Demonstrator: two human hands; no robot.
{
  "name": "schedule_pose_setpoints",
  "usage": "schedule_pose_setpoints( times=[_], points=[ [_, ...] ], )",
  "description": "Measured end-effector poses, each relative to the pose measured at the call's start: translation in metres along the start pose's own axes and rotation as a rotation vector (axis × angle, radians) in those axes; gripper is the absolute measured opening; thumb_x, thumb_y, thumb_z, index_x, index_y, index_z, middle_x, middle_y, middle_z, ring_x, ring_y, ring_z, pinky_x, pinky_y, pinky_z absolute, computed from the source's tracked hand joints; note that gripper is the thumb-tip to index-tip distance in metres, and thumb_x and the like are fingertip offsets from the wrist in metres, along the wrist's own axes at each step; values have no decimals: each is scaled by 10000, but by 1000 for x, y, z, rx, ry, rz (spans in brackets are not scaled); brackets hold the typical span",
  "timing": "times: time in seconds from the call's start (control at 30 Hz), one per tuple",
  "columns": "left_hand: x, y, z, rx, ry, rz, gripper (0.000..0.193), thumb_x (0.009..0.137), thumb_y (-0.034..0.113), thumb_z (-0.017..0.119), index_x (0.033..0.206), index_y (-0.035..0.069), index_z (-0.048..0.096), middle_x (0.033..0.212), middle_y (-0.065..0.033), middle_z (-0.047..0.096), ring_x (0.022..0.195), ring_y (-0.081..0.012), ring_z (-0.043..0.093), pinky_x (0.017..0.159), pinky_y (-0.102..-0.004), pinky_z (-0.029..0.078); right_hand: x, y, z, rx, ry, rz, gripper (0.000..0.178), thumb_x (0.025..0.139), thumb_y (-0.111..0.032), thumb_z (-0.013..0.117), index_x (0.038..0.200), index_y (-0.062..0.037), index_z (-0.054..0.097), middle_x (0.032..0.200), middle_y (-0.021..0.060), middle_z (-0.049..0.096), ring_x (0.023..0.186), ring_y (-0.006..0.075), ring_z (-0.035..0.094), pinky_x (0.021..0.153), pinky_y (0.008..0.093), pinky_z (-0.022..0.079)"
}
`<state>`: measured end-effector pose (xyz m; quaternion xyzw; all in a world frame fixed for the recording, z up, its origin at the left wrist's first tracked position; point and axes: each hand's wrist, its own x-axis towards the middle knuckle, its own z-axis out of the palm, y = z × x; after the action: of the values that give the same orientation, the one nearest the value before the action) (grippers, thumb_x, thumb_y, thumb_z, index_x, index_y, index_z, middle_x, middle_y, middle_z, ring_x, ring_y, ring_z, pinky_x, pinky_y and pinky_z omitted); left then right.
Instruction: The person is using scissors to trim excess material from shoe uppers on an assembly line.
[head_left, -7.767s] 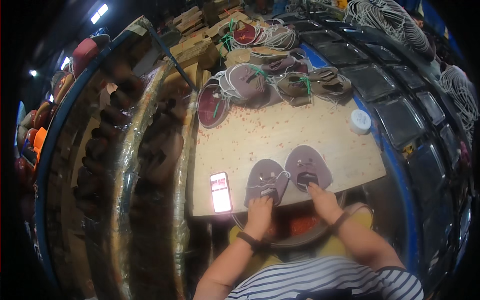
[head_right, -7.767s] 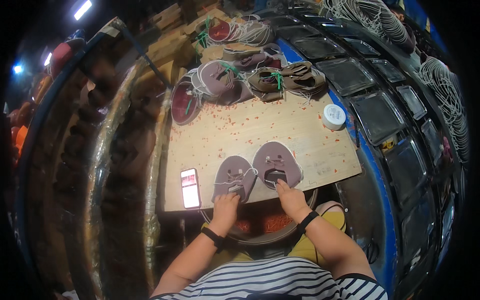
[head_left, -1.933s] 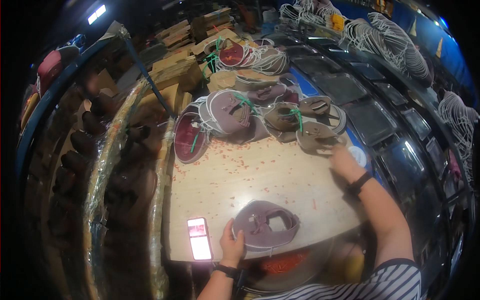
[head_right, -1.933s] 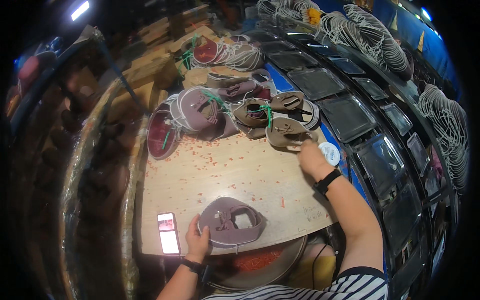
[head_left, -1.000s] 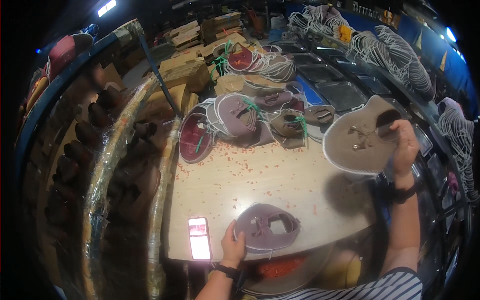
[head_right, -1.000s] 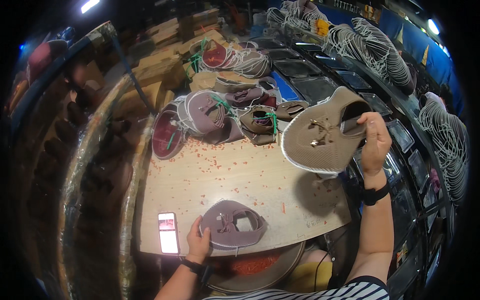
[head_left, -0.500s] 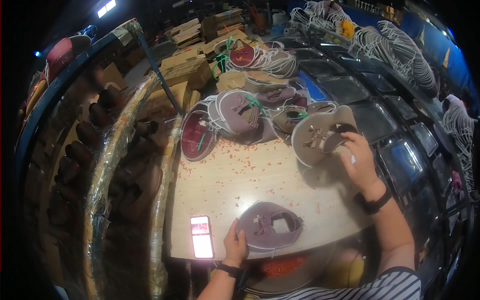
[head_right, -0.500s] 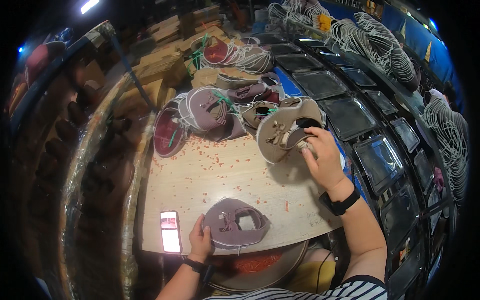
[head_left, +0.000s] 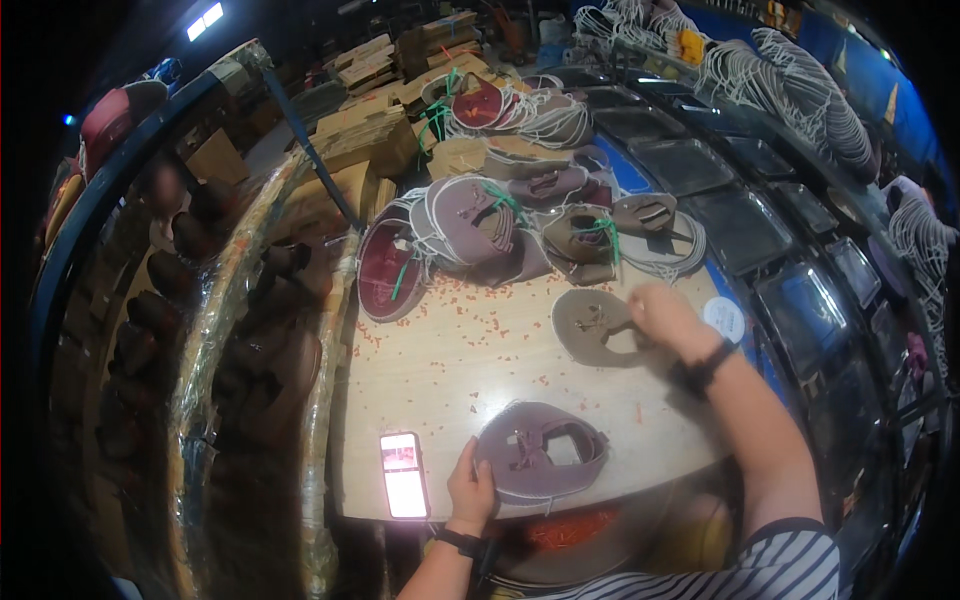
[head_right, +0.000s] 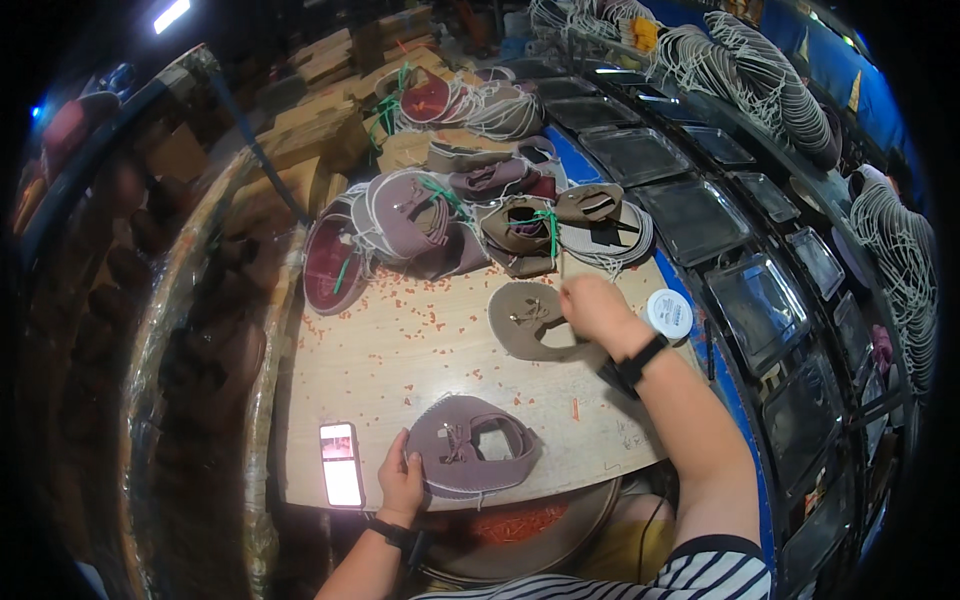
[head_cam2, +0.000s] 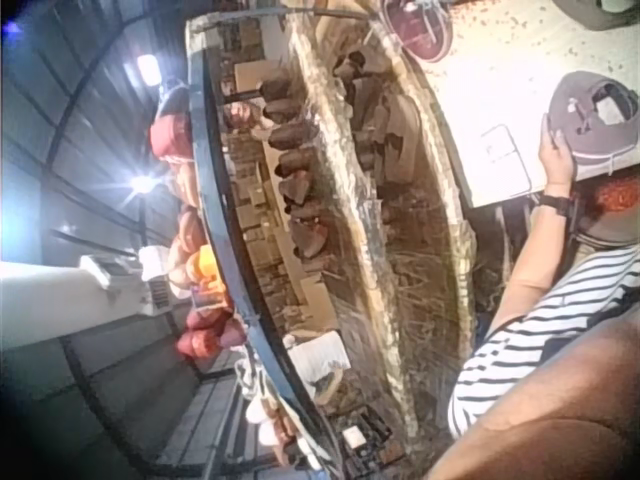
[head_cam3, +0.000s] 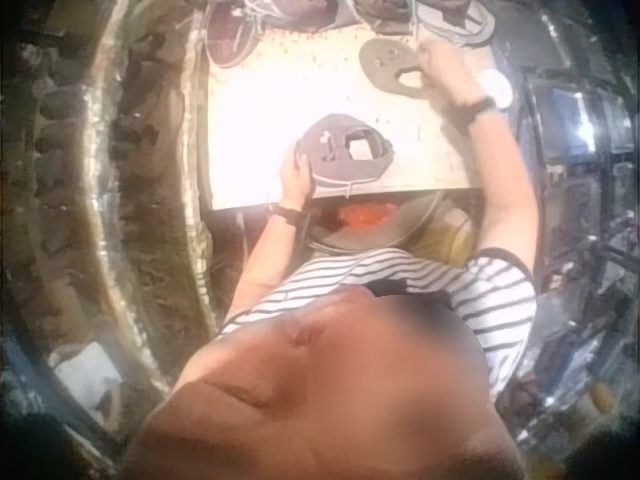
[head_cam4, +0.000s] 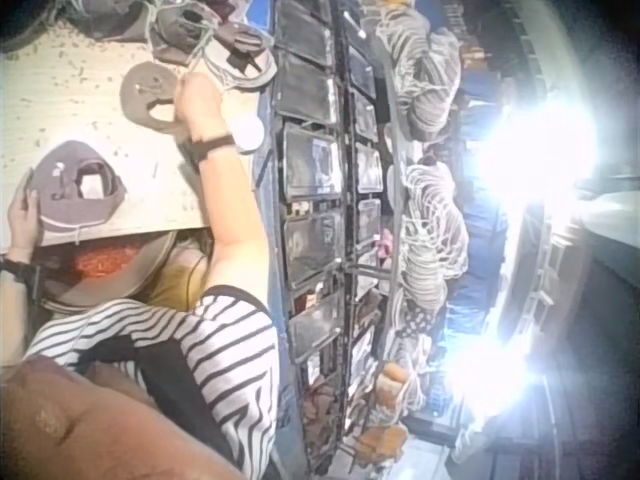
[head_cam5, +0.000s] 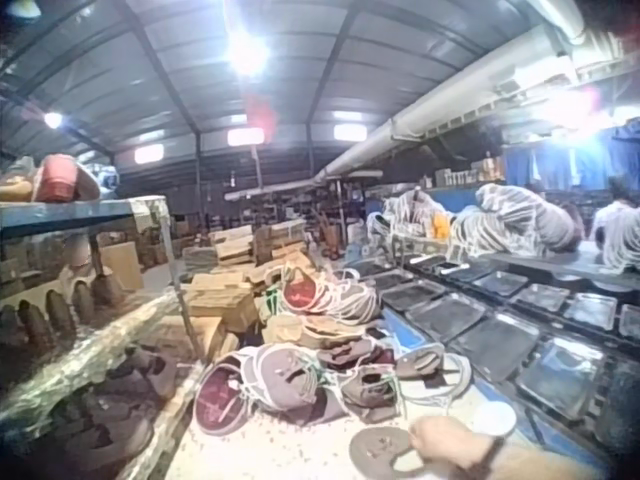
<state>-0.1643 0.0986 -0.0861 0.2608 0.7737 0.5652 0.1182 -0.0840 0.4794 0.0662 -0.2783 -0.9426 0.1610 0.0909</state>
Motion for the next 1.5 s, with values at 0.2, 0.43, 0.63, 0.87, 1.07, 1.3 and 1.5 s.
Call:
schedule_pose_setpoints(
  times=[0.2, 0.43, 0.63, 0.87, 1.07, 1.3, 1.5],
  points=[
    [1, 5, 5, 18, -32, -57, 455, 918, 15, 532, 1357, -74, 451, 1288, -210, 564, 1179, -227, 557, 1006, -316, 426, 92, 17, 60, 38, 294, -227, 471, 768, -73, 694, 1203, -14, 524, 1388, 218, 429, 1095, 377, 570, 905, 454, 479],
    [-2, 4, 2, -6, -25, -46, 455, 924, 16, 533, 1358, -82, 443, 1268, -201, 574, 1156, -211, 564, 994, -307, 433, 122, 3, 97, 33, 331, -15, 291, 794, -52, 678, 1042, -7, 533, 1179, 208, 465, 1006, 406, 590, 856, 475, 497],
    [0, 8, 10, -18, -36, -9, 454, 920, 11, 542, 1356, -78, 450, 1252, -191, 585, 1134, -198, 571, 980, -302, 440, 159, 35, 51, 140, 534, 11, 218, 805, -126, 688, 953, -16, 573, 918, 214, 601, 924, 425, 599, 787, 474, 487],
    [-2, -7, 4, 59, 55, 68, 449, 893, 82, 558, 1330, -11, 506, 1136, -225, 646, 983, -263, 663, 859, -340, 508, 85, 22, 36, 58, 430, -192, 143, 780, -98, 662, 881, -23, 593, 894, 180, 585, 871, 395, 584, 763, 473, 480],
    [0, 6, 4, -16, -30, -26, 449, 918, 22, 541, 1347, -83, 460, 1226, -191, 601, 1096, -191, 589, 951, -287, 455, 52, 51, 82, -129, 345, -211, 76, 769, -31, 597, 840, -27, 623, 966, 157, 554, 860, 357, 585, 761, 461, 494],
    [-2, 3, 4, -1, -10, 22, 451, 914, 23, 541, 1344, -85, 461, 1238, -206, 595, 1112, -210, 592, 963, -295, 449, 50, 45, 82, -130, 351, -171, 81, 771, -45, 629, 842, -6, 636, 987, 167, 553, 877, 360, 595, 784, 459, 501],
    [2, 13, 6, 57, -17, 43, 445, 916, 38, 528, 1340, -82, 467, 1244, -222, 594, 1125, -237, 591, 974, -315, 447, 50, 64, 61, 120, 203, -104, 216, 722, 10, 689, 934, -8, 654, 1072, 152, 584, 929, 370, 605, 825, 419, 505]
  ],
)
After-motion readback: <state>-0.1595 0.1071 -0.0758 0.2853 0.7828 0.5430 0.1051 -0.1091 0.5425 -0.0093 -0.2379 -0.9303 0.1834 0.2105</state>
